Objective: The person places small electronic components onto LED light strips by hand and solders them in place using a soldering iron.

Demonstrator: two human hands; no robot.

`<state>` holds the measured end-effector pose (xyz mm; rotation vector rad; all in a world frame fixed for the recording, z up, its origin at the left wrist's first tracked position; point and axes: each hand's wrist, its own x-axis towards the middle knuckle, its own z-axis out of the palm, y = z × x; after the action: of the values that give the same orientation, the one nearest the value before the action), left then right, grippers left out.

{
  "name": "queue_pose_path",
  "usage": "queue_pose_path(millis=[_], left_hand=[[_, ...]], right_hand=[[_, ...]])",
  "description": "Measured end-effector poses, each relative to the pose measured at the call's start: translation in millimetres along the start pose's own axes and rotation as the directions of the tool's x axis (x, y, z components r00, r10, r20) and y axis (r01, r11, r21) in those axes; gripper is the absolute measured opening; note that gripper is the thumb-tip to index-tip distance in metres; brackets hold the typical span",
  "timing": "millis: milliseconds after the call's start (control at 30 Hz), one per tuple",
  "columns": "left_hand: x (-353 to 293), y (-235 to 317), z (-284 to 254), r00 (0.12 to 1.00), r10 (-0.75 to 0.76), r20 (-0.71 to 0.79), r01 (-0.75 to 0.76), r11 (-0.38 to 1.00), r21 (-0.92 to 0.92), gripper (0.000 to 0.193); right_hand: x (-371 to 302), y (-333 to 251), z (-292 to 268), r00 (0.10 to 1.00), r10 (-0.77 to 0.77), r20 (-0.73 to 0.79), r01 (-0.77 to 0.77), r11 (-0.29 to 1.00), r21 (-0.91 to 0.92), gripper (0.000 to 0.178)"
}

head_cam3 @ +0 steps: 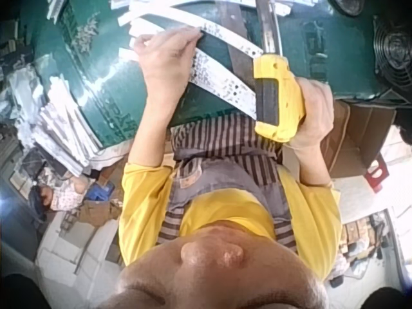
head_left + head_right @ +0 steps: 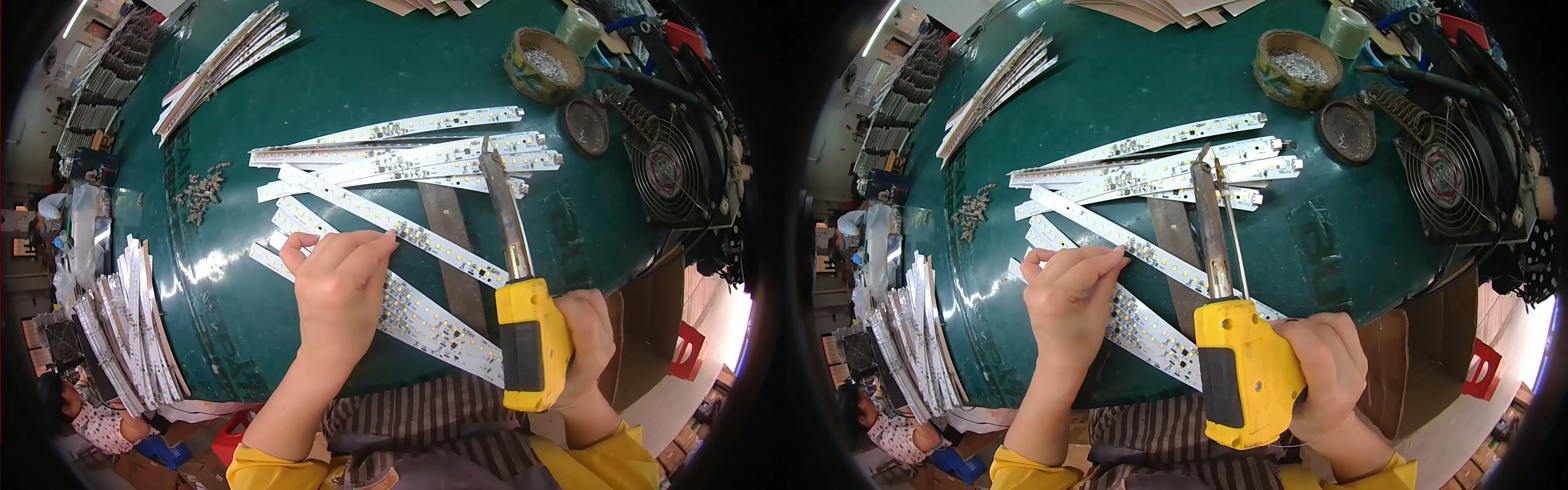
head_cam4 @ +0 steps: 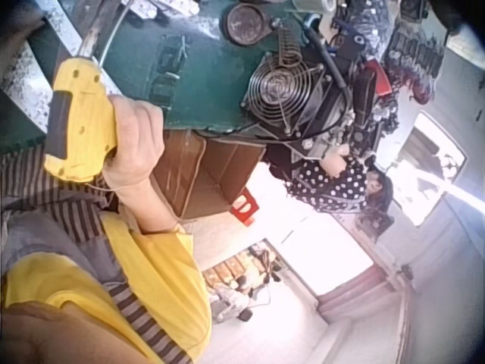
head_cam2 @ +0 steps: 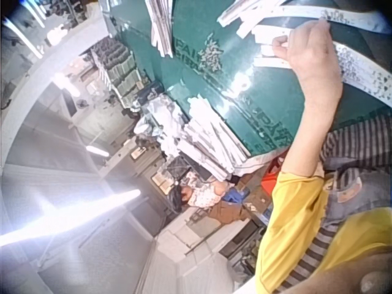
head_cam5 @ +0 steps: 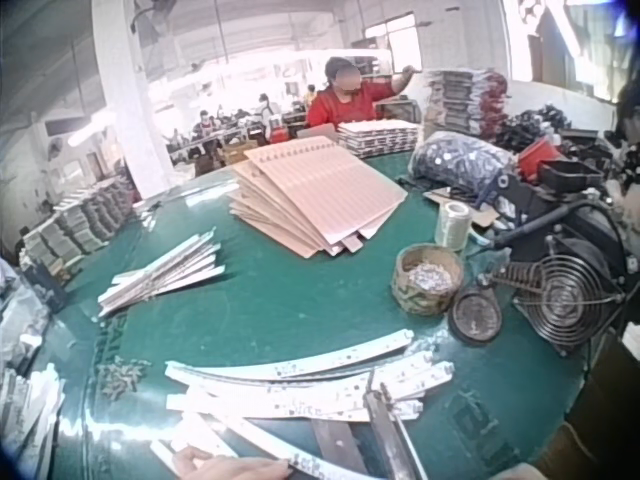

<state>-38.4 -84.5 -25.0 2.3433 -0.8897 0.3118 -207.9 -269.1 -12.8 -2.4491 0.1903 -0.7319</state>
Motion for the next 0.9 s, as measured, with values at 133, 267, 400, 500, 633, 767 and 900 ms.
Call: queue_pose_path(millis=[133,267,400,500,633,767,900], left_hand=[[-1,-1,1,1.000,-0.008,0.005,0.008,0.999,0.036,0.015],[-4,-2,1,0.988,-0.154,0.022,0.155,0.986,-0.063,0.015],[-7,-4,4,0.979,-0.202,-0.028,0.197,0.973,-0.122,0.011],[-7,-5,4,0.977,-0.211,-0.016,0.207,0.969,-0.138,0.011],[-6,-5,3,0.973,-0.229,0.002,0.227,0.961,-0.159,0.010],[-6,-4,3,0.971,-0.240,0.008,0.238,0.957,-0.167,0.010],[-6,-4,2,0.969,-0.248,0.008,0.247,0.957,-0.152,0.010]], right_hand=[[3,2,-10,0.992,0.096,0.081,-0.106,0.986,0.131,0.036],[5,-2,-23,0.988,0.052,0.144,-0.060,0.997,0.051,0.042],[11,-11,-16,0.967,0.188,0.169,-0.237,0.906,0.349,0.033],[8,-10,-10,0.957,0.225,0.185,-0.280,0.884,0.375,0.030],[12,-9,-10,0.977,0.135,0.168,-0.183,0.931,0.316,0.029],[9,-8,-11,0.964,0.184,0.194,-0.241,0.913,0.331,0.027],[14,-9,-12,0.973,0.112,0.201,-0.167,0.944,0.284,0.026]])
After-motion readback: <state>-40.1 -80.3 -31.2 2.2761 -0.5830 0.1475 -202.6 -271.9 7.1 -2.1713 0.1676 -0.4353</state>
